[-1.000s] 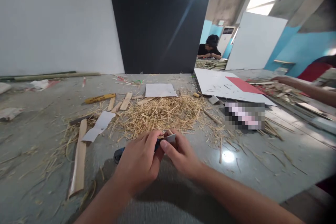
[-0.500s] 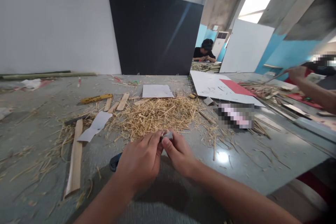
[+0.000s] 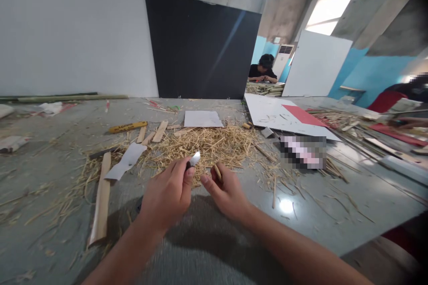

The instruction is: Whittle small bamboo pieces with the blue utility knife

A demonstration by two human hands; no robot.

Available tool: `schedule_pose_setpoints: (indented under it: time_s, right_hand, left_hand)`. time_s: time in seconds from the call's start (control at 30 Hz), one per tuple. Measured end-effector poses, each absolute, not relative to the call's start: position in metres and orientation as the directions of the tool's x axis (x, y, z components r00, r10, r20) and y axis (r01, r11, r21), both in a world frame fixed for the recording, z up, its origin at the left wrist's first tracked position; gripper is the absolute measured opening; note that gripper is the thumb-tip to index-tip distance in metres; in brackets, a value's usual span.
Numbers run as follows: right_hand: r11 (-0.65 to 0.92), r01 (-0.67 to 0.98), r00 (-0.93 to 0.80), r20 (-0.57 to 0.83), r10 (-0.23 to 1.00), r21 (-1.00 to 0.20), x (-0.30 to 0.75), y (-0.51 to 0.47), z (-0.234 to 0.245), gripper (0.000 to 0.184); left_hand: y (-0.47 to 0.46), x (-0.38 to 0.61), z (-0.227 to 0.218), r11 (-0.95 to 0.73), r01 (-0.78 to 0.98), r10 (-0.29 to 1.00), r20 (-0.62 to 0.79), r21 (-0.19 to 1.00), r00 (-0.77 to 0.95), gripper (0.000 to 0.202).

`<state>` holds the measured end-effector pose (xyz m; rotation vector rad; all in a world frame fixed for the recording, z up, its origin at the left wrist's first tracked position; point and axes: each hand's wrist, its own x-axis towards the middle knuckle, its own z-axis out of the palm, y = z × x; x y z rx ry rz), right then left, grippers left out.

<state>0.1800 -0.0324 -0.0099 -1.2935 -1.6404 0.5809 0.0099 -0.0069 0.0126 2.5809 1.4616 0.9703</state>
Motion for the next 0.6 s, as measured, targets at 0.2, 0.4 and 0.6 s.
schedule_pose_setpoints:
  time_s: [0.2, 0.4, 0.6]
  right_hand:
    - [0.359, 0.450, -0.126, 0.340, 0.932, -0.818, 0.1828, -0.0369, -0.0084, 0.030]
    - [0.379, 0.494, -0.164, 0.344, 0.925, -0.783, 0.1864, -0.0370, -0.0073, 0.032]
    - [0.397, 0.576, -0.157, 0.380, 0.912, -0.715, 0.1896, -0.0368, -0.0088, 0.034]
  left_hand:
    - [-0.0061, 0.0111, 0.0048, -0.760, 0.581, 0.648, 0.402, 0.290, 0.647, 0.040]
    - [-0.0076, 0.0117, 0.0055, -0.770, 0.571, 0.638, 0.354, 0.286, 0.683, 0.042]
    - [-0.0109, 0.0142, 0.0113, -0.729, 0.621, 0.684, 0.261, 0.287, 0.681, 0.039]
